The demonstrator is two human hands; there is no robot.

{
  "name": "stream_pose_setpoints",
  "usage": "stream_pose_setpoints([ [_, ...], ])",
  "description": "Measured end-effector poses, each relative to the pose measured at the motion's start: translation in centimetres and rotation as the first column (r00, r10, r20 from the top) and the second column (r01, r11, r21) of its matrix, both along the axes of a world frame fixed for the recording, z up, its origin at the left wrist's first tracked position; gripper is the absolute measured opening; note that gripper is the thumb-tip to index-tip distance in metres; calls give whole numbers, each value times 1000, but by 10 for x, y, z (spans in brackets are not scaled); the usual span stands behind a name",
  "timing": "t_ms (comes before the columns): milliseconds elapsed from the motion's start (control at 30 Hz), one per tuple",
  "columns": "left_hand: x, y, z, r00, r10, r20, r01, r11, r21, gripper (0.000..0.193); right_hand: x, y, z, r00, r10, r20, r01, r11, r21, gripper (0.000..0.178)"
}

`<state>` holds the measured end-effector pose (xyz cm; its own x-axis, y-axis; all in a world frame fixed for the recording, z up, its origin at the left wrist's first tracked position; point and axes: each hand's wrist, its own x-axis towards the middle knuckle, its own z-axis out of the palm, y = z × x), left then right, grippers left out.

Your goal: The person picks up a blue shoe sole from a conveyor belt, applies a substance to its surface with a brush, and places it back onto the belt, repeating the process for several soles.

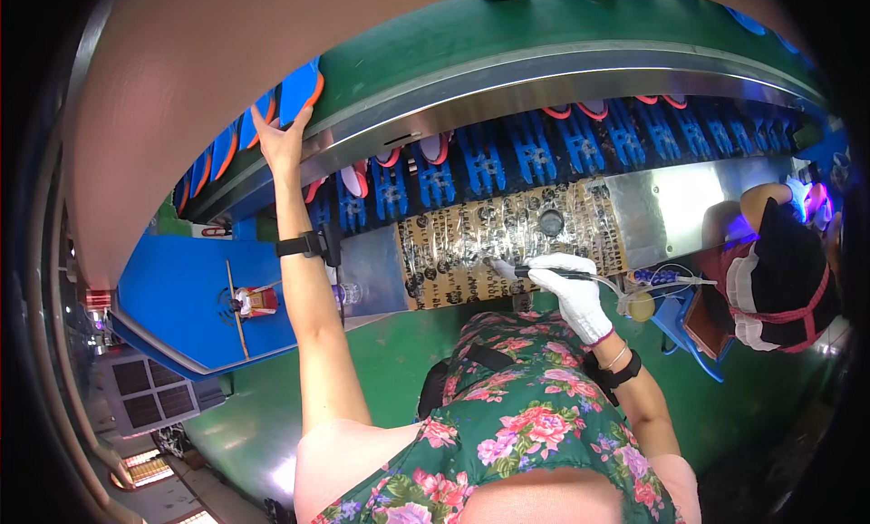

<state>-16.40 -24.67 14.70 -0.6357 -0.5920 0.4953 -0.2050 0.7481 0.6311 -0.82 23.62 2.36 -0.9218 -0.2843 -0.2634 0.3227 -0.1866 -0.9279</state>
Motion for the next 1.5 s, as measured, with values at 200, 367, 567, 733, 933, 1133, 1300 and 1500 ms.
stream_pose_setpoints([
  [200,-31,-4,26,990,-138,-3,137,986,-97,119,2,11,-14,1000,-8,21,8,1000,-6,20],
  [367,-95,115,71,768,-622,155,607,783,137,94,6,18,-11,993,-112,33,113,993,-26,20],
  [567,-200,189,48,552,-767,328,753,627,200,82,13,21,2,988,-153,-26,152,988,-31,18],
  [733,-211,164,55,501,-780,375,696,620,362,43,17,38,1,972,-235,-7,235,970,-58,19],
  [933,-65,159,53,619,-779,-102,681,467,565,19,19,57,-6,959,-276,62,280,957,-73,19],
  [1133,90,169,4,806,-523,-276,563,535,630,69,8,58,21,965,-262,-29,257,961,-102,18],
  [1300,104,186,-45,816,-403,-415,463,25,886,80,-1,52,51,931,-301,-206,269,948,-169,18],
  [1500,117,227,-70,766,-425,-482,403,-266,876,76,-15,43,102,947,-217,-235,168,962,-214,18],
])
